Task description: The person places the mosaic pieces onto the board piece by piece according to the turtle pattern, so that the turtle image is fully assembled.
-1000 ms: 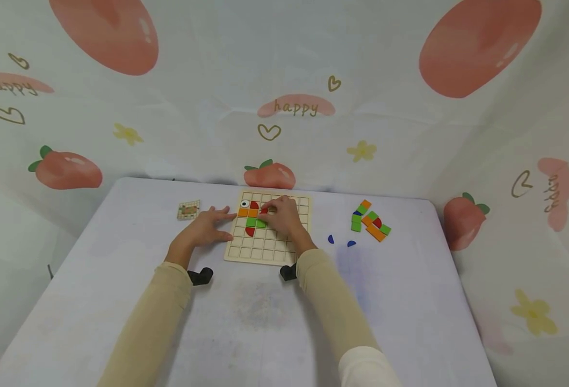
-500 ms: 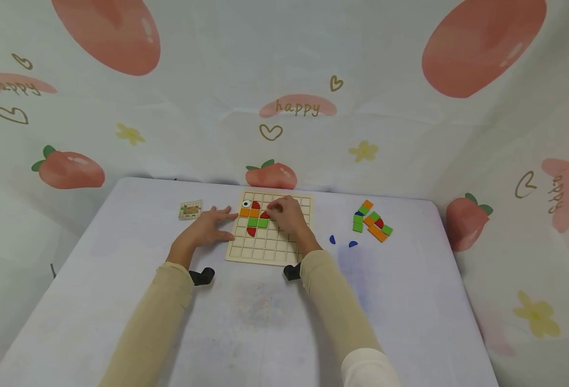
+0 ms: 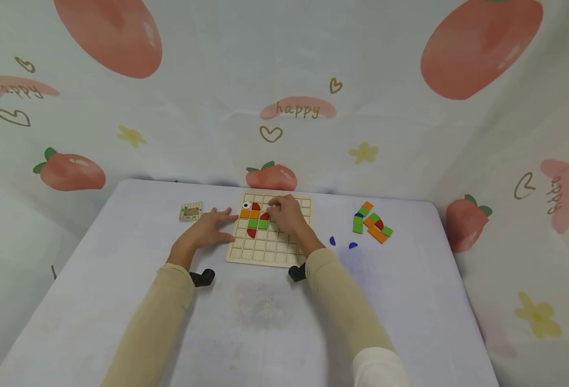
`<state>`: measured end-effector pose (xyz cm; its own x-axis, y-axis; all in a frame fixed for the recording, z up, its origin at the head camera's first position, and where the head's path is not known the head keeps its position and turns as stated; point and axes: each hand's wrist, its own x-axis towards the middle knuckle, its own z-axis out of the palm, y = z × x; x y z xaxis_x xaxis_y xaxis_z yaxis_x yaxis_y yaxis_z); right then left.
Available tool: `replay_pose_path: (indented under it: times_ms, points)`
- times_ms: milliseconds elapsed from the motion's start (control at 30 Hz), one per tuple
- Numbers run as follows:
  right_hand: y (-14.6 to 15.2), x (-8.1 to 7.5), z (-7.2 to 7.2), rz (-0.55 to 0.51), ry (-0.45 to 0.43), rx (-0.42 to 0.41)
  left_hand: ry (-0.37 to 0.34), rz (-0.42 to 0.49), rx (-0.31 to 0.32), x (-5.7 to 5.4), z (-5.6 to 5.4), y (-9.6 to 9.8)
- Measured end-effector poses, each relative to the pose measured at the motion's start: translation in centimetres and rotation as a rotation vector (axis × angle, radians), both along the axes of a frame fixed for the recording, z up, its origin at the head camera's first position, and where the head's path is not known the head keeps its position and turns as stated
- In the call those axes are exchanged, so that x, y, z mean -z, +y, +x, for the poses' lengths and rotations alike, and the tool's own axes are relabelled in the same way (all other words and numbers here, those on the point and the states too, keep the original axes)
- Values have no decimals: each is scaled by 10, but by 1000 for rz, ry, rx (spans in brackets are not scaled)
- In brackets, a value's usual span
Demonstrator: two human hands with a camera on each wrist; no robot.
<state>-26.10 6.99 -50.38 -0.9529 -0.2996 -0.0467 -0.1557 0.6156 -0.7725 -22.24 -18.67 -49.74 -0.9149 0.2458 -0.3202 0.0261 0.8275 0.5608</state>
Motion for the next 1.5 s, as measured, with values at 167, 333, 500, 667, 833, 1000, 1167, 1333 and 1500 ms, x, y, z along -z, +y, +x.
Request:
replay_pose_path:
  times_ms: [167, 333, 500, 667, 833, 1000, 1167, 1333, 1500]
  points:
    - [2, -19, 3, 203, 111, -71, 10, -13, 7, -2, 1, 0]
    - [9, -24, 5, 462, 262, -84, 3, -16, 12, -1, 1, 1]
    - [23, -21, 7, 612, 349, -75, 3, -17, 11, 0, 0, 1]
    - [36, -19, 11, 673, 319, -74, -4, -15, 6, 1, 0, 0]
    - [51, -14, 15, 720, 220, -66, -4, -14, 7, 1, 0, 0]
    - [68, -9, 19, 730, 165, -41, 2, -14, 13, 1, 0, -1]
    - [85, -3, 22, 718, 145, -2, -1, -23, 13, 2, -1, -1]
    - [102, 2, 25, 721, 122, 18, 8, -21, 28, 2, -2, 0]
    - [120, 3, 29, 726, 113, 19, 5, -27, 25, 0, 0, 0]
